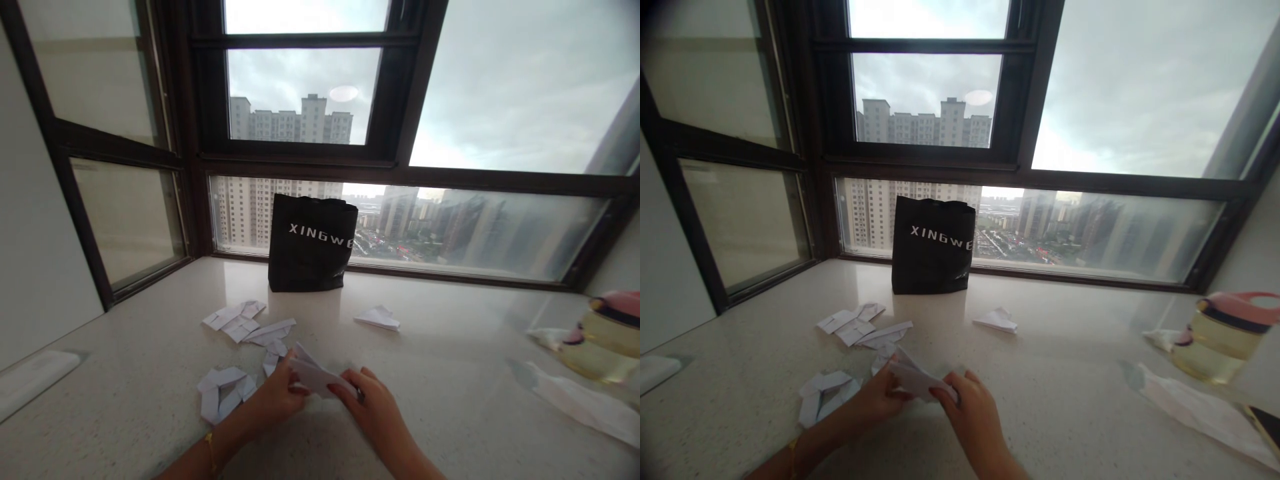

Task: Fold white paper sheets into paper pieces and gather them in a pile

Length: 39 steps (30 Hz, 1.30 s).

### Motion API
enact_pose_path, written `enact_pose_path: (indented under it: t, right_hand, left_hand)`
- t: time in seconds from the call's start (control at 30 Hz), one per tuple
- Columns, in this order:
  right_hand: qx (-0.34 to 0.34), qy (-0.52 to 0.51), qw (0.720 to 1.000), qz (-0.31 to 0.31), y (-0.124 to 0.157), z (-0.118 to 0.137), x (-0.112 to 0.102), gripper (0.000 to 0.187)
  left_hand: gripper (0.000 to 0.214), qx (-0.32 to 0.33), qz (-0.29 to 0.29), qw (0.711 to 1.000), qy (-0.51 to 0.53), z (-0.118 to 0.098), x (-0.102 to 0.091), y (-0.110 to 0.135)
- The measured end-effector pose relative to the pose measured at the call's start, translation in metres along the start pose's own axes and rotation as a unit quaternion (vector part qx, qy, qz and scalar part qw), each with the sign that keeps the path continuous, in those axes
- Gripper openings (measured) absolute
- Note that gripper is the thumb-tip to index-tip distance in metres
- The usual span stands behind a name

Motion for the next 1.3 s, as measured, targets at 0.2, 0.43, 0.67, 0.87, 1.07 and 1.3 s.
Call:
enact_pose_path:
  t: [0.2, 0.43, 0.67, 0.87, 1.07, 1.3]
  right_hand:
    - [-0.072, 0.144, 0.987, -0.022, 0.000, 0.009, -0.012, 0.024]
    - [-0.114, 0.176, 0.977, -0.025, 0.003, 0.015, -0.009, 0.016]
    - [-0.146, 0.106, 0.983, -0.044, 0.004, 0.011, -0.009, 0.019]
    - [-0.149, 0.054, 0.987, -0.011, 0.001, 0.002, 0.000, 0.028]
    - [-0.149, 0.048, 0.988, -0.014, 0.001, 0.005, -0.005, 0.031]
    - [-0.155, 0.062, 0.986, -0.002, 0.003, 0.011, -0.005, 0.018]
  left_hand:
    - [0.028, 0.137, -0.166, 0.942, -0.258, -0.046, -0.023, 0.013]
    - [0.044, 0.075, 0.049, 0.829, -0.552, -0.040, -0.003, 0.011]
    - [0.037, 0.076, 0.097, 0.764, -0.633, -0.037, 0.002, 0.008]
    - [0.020, 0.028, 0.095, 0.771, -0.629, -0.027, 0.000, 0.008]
    - [0.023, 0.032, 0.090, 0.792, -0.603, -0.028, -0.001, 0.010]
    - [0.037, 0.050, 0.078, 0.765, -0.637, -0.030, -0.003, 0.011]
Point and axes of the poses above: each hand's wrist, its own y-axis away from the middle knuckle, its own x-axis out of the palm, z = x × y, the point moved 2 cm from there along -y, towards the middle knuckle, and after that the axes turned 7 degrees about z, right-handed, at the moved point
